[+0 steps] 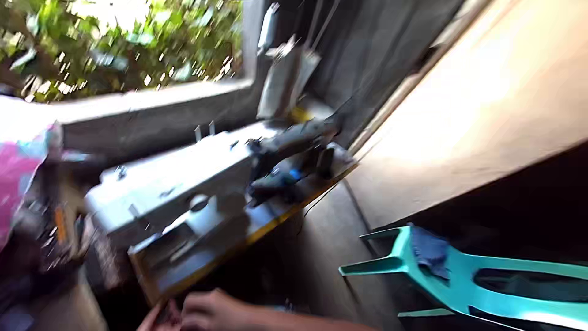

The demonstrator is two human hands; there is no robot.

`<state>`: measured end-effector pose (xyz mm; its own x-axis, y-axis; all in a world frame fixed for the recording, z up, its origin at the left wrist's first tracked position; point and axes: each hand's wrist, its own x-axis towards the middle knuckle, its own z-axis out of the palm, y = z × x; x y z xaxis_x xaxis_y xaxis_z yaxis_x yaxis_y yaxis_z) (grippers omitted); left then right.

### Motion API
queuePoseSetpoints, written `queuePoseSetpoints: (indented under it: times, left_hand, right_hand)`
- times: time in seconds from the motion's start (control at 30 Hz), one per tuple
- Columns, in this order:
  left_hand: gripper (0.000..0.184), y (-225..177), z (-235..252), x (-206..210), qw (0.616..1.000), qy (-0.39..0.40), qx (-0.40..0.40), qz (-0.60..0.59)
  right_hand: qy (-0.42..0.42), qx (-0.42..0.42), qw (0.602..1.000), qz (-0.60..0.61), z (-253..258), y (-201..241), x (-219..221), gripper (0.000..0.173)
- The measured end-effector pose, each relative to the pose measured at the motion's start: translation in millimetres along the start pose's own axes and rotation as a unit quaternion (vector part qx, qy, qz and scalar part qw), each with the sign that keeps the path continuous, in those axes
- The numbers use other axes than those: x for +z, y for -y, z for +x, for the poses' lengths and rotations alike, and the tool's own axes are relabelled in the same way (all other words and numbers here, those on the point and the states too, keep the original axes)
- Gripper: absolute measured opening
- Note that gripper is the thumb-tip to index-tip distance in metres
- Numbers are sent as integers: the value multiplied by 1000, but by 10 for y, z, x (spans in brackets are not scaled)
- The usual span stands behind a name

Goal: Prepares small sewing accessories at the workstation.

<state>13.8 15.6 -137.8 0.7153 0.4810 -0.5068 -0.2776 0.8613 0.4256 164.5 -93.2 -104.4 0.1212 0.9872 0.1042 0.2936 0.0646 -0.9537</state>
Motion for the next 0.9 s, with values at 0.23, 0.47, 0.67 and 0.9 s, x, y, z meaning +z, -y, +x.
queuePoseSetpoints:
  times: [0.23,0.47,0.67,0.9]
  left_hand:
    - [19,-62,114,-31,979,-192,-59,21]
    - [15,-109,90,-203,984,-157,-79,10]
    - [18,-190,118,-387,983,-178,2,52]
    - [27,-259,64,-462,980,-197,15,-18]
  right_hand:
    - [27,152,987,31,-146,-227,-218,19]
    - [-66,201,977,37,-431,-417,-464,15]
    - [-97,220,968,73,-595,-464,-609,13]
    - [-105,239,965,5,-769,-606,-846,12]
